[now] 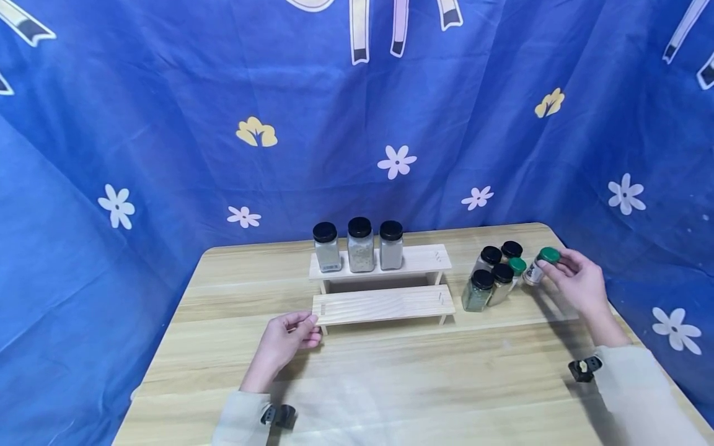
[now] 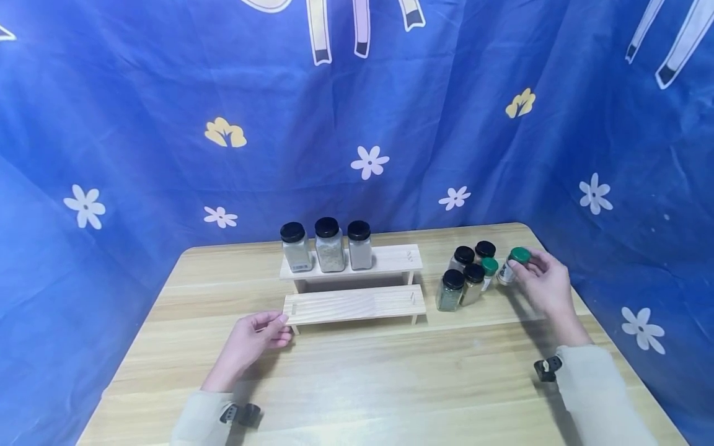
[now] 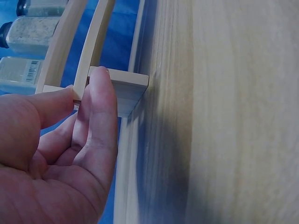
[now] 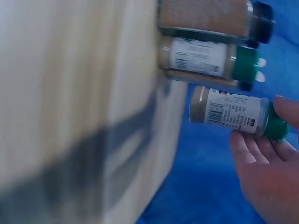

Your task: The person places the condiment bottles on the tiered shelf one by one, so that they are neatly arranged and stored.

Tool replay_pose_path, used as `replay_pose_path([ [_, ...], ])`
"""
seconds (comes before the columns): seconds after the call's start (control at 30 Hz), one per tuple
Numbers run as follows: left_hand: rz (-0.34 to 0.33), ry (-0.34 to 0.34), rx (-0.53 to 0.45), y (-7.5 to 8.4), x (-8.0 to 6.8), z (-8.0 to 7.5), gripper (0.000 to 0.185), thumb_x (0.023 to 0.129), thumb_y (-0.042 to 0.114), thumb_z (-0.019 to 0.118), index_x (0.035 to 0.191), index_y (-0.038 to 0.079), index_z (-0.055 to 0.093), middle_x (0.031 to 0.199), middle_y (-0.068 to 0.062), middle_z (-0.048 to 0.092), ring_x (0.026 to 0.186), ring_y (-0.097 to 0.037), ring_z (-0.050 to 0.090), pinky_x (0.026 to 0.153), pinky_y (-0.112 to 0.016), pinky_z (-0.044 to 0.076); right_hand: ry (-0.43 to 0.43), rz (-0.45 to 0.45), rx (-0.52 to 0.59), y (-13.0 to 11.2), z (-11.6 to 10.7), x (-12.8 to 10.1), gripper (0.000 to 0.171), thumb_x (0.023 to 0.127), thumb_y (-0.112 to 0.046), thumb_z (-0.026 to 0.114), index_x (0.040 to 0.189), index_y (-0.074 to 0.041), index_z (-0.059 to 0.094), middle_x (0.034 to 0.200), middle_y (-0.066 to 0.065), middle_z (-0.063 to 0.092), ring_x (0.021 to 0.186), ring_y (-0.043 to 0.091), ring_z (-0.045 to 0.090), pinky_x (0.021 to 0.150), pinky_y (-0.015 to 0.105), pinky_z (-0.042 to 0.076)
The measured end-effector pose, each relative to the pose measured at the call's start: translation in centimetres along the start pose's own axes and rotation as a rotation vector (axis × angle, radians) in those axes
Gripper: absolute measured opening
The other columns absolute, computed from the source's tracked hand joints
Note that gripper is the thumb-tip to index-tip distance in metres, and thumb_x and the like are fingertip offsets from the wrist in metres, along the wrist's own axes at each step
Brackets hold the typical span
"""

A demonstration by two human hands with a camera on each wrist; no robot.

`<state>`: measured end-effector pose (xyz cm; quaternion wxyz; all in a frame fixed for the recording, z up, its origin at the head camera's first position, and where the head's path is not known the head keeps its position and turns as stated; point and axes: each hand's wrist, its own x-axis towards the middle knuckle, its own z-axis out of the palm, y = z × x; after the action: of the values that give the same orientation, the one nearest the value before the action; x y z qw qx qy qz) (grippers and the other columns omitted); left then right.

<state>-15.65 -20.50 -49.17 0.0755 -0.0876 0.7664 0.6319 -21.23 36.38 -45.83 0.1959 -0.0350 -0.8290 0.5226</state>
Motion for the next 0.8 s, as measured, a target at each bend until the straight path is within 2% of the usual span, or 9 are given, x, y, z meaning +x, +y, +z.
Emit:
replay_pose_path([
  [0.1, -0.002, 0.004, 0.007, -0.1, 0.0, -0.1, 0.035, 0.104, 0.013, 0.066, 0.129, -0.012, 0.064, 0.099, -0.022, 0.077, 0.083, -0.022, 0.077, 0.078, -0.030, 0.072, 0.009, -0.009, 0.027, -1.2, -0.3, 0.6, 0.033, 0.096, -0.009, 0.076, 0.126, -0.001, 0.063, 0.093, -0.037, 0.065, 0.086, -0.022, 0.064, 0.077, -0.005, 0.054],
  [0.17, -0.002, 0.003, 0.009, -0.1, 0.0, -0.1, 0.035, 0.104, 0.013, 0.066, 0.130, -0.012, 0.064, 0.100, -0.022, 0.077, 0.084, -0.022, 0.078, 0.078, -0.030, 0.072, 0.013, -0.016, 0.028, -2.0, -0.3, 1.0, 0.035, 0.096, -0.009, 0.076, 0.128, -0.001, 0.064, 0.094, -0.036, 0.066, 0.087, -0.021, 0.065, 0.079, -0.005, 0.054],
  [0.4, -0.004, 0.001, 0.002, -0.2, 0.1, 0.0, 0.034, 0.104, 0.012, 0.066, 0.129, -0.012, 0.064, 0.100, -0.021, 0.077, 0.084, -0.022, 0.077, 0.078, -0.029, 0.072, 0.014, -0.068, -0.026, -4.8, 0.6, 1.8, 0.047, 0.095, -0.014, 0.079, 0.136, 0.005, 0.063, 0.097, -0.036, 0.065, 0.090, -0.021, 0.064, 0.081, -0.005, 0.054],
  [0.6, -0.004, -0.004, -0.004, -0.1, 0.1, 0.0, 0.034, 0.105, 0.011, 0.066, 0.129, -0.012, 0.064, 0.099, -0.021, 0.078, 0.083, -0.021, 0.077, 0.077, -0.028, 0.072, 0.019, -0.110, -0.008, -7.3, 1.8, 2.2, 0.049, 0.094, -0.013, 0.080, 0.136, 0.006, 0.063, 0.098, -0.035, 0.065, 0.090, -0.020, 0.065, 0.083, -0.004, 0.055],
  [0.8, -0.001, 0.000, 0.002, -0.1, 0.1, -0.1, 0.034, 0.104, 0.012, 0.066, 0.129, -0.012, 0.064, 0.099, -0.022, 0.078, 0.083, -0.021, 0.077, 0.077, -0.029, 0.072, -0.036, -0.163, 0.026, -10.1, 4.3, 2.3, 0.048, 0.093, -0.011, 0.080, 0.135, 0.006, 0.064, 0.098, -0.033, 0.066, 0.091, -0.018, 0.066, 0.085, -0.002, 0.056],
])
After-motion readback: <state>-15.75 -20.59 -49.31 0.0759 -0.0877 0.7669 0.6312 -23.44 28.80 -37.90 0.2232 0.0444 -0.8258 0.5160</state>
